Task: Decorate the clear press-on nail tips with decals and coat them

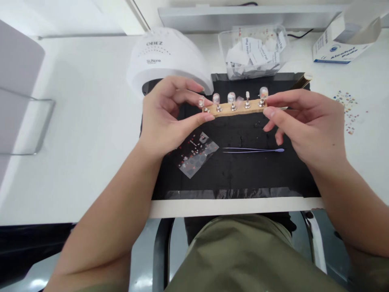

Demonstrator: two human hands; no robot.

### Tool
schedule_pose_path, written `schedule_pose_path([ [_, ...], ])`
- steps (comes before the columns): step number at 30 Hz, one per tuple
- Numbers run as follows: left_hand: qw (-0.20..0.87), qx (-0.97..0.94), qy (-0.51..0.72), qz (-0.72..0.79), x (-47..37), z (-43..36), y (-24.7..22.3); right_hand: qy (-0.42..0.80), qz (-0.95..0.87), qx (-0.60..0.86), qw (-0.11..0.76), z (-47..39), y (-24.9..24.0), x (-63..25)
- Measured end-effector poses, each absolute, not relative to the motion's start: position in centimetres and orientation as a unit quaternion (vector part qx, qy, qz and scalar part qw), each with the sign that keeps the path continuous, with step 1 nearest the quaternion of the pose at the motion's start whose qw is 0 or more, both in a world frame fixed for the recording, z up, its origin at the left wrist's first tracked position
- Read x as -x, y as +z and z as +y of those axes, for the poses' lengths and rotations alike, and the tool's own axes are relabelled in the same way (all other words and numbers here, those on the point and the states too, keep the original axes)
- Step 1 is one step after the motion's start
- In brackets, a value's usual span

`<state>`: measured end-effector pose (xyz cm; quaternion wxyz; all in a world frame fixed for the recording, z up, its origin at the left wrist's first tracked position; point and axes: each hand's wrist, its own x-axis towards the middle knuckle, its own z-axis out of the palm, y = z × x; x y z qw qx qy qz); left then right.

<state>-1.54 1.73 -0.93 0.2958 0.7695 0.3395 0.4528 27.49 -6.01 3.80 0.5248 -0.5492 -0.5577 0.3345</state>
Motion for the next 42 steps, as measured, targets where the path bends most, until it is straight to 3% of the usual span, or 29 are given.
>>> schedule_pose_path([
  [32,0.285,-0.776,0.453,0.333,3.4,3.7,-1.3,0.383,-0.496,0.580,0.519,-5.5,2.0,-26.9],
  [42,0.236,-0.784,0.479,0.317,4.0,3.8,-1.1,0.305,-0.675,0.605,0.293,-4.3,0.2,-26.9],
])
